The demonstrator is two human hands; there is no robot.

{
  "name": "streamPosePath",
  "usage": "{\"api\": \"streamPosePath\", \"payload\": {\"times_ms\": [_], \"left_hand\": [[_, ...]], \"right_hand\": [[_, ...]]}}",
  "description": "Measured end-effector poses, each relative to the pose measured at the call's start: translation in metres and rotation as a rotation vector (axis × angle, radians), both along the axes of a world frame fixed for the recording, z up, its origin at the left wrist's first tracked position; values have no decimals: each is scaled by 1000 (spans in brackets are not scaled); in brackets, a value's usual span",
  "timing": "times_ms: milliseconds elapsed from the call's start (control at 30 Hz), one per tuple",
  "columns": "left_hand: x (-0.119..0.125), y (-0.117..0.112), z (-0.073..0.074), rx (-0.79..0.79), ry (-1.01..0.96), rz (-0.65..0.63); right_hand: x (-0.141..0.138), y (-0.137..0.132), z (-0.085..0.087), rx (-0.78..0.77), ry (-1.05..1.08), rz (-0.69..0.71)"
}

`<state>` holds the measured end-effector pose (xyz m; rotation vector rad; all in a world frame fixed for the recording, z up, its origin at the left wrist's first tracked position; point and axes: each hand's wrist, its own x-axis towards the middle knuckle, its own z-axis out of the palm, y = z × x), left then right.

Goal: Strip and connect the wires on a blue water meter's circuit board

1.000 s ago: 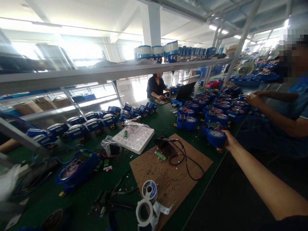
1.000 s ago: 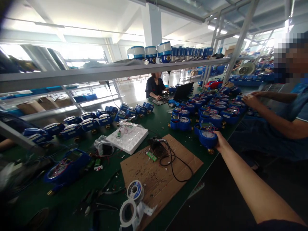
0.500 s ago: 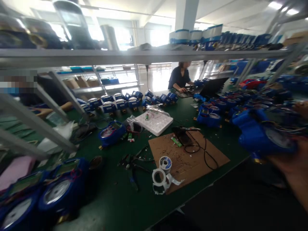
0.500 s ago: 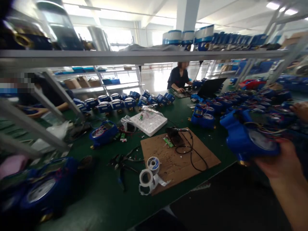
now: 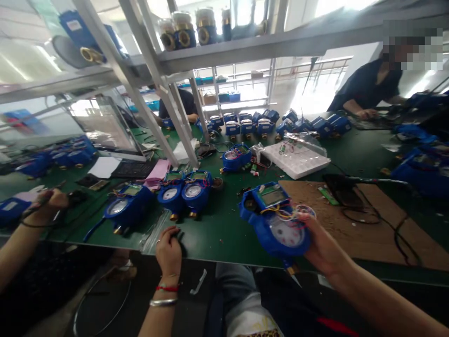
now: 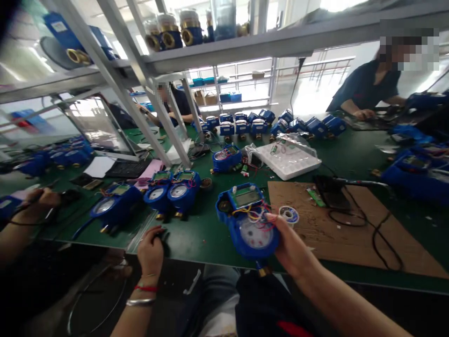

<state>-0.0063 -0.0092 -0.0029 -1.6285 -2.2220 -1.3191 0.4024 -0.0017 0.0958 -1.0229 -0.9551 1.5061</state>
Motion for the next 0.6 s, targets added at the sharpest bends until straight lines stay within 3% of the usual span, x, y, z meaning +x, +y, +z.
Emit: {"api": "streamPosePath", "payload": {"times_ms": [100,200,333,600], "left_hand": [[0,-22,6,34,-30,-31],[4,-46,8,40,-43,-40],[18,-63,12,30,-80,-77],[63,-54,27,8,-172,-272]], "right_hand": [[-71,4,-24,-66,75,74],[-109,2,-42,-133,136,103],[-125,-2,-51,-204,211,73],[-134,0,-46,-262,230,40]]}}
